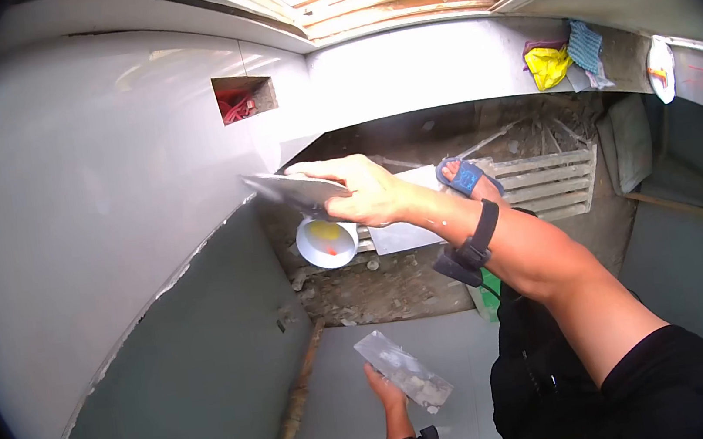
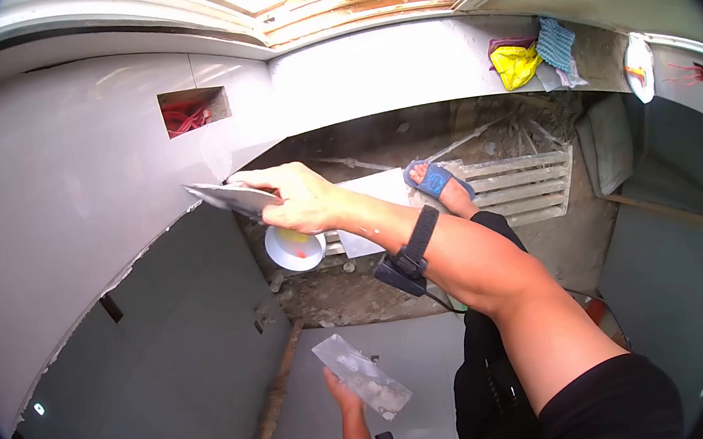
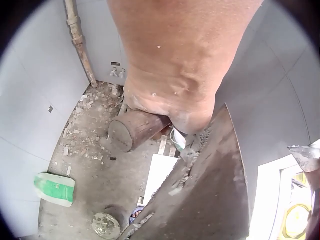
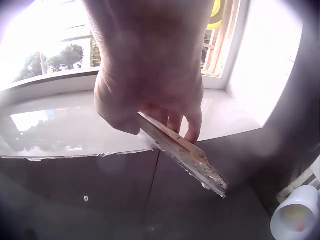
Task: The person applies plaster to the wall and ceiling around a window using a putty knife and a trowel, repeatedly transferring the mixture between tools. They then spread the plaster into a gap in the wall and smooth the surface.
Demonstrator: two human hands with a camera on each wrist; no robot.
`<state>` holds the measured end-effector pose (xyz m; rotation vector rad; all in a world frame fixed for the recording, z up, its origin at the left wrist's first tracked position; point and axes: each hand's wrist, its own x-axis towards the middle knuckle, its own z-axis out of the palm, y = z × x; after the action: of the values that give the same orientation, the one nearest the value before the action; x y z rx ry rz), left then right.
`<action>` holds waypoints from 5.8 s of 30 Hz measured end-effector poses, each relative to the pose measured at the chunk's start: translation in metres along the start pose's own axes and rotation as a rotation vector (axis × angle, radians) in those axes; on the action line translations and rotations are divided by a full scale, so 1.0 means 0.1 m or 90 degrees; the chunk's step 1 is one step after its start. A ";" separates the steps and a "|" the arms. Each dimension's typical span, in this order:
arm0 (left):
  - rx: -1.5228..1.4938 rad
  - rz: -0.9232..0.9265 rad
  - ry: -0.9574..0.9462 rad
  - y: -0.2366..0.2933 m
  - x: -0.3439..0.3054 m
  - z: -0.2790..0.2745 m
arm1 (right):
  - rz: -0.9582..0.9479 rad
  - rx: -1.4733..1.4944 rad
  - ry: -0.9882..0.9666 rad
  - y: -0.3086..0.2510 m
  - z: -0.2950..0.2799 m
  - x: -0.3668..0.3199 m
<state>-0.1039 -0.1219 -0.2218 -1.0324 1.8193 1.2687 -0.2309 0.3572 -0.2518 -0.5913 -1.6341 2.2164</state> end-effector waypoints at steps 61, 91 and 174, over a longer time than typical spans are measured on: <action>-0.405 0.189 -0.936 2.70 -1.89 1.18 | -0.062 -0.411 -0.051 -2.55 -0.69 -1.50; -0.254 -0.061 -0.623 2.28 -3.04 -0.29 | -0.906 -0.689 -0.778 -4.07 0.80 -1.69; -0.517 -0.236 -0.736 1.03 -0.58 0.63 | 0.478 0.496 0.121 1.53 -0.42 0.64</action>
<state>-0.1631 -0.0277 -0.1475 -0.6670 0.2192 1.8267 -0.2668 0.3776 -0.4178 -1.2374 -0.3547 2.8882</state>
